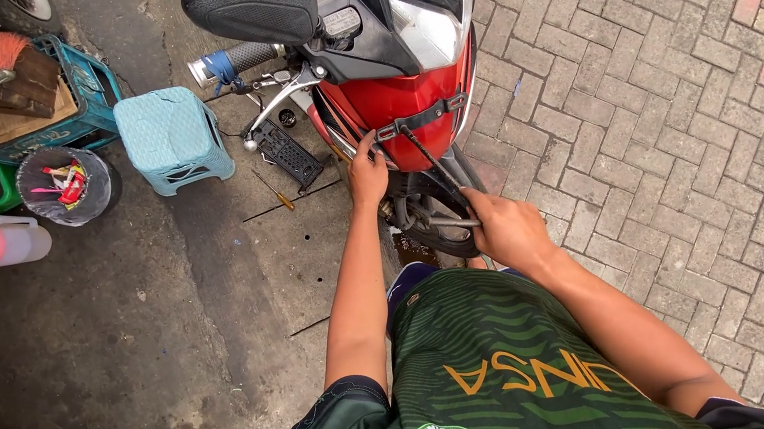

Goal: Securing license plates to a motorcycle using tools and small hardware.

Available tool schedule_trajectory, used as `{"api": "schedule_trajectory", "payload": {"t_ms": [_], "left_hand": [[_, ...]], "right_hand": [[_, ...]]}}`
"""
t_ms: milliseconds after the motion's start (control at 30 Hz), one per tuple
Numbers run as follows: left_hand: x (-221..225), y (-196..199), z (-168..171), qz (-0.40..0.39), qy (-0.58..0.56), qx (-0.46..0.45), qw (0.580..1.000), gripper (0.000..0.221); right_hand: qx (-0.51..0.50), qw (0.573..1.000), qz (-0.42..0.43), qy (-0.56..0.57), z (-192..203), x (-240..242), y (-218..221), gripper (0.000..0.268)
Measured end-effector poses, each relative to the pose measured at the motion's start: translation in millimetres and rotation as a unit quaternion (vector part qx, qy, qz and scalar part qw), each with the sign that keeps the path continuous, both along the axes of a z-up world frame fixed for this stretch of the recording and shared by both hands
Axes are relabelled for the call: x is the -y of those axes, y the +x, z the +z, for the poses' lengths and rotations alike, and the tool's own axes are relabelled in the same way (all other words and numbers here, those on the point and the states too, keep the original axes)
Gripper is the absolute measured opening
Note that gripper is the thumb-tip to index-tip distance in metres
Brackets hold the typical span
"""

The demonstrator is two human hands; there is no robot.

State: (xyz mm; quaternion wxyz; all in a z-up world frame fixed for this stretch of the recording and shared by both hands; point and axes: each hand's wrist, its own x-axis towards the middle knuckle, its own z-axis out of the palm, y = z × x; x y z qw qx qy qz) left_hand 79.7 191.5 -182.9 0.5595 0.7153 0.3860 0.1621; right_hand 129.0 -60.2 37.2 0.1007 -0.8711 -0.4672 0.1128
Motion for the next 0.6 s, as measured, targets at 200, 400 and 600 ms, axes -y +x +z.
{"api": "schedule_trajectory", "payload": {"t_ms": [200,400,600], "left_hand": [[1,-2,2,-0.006,-0.007,-0.008,1.000,0.045],[-2,-1,-2,-0.015,-0.020,-0.006,1.000,0.046],[0,-1,-4,-0.017,-0.026,-0.001,1.000,0.046]], "right_hand": [[0.122,0.980,0.144,-0.066,0,-11,-4,0.051],[0.144,0.969,0.188,-0.075,3,-19,-3,0.052],[0.056,0.989,0.085,-0.109,3,-16,7,0.057]]}}
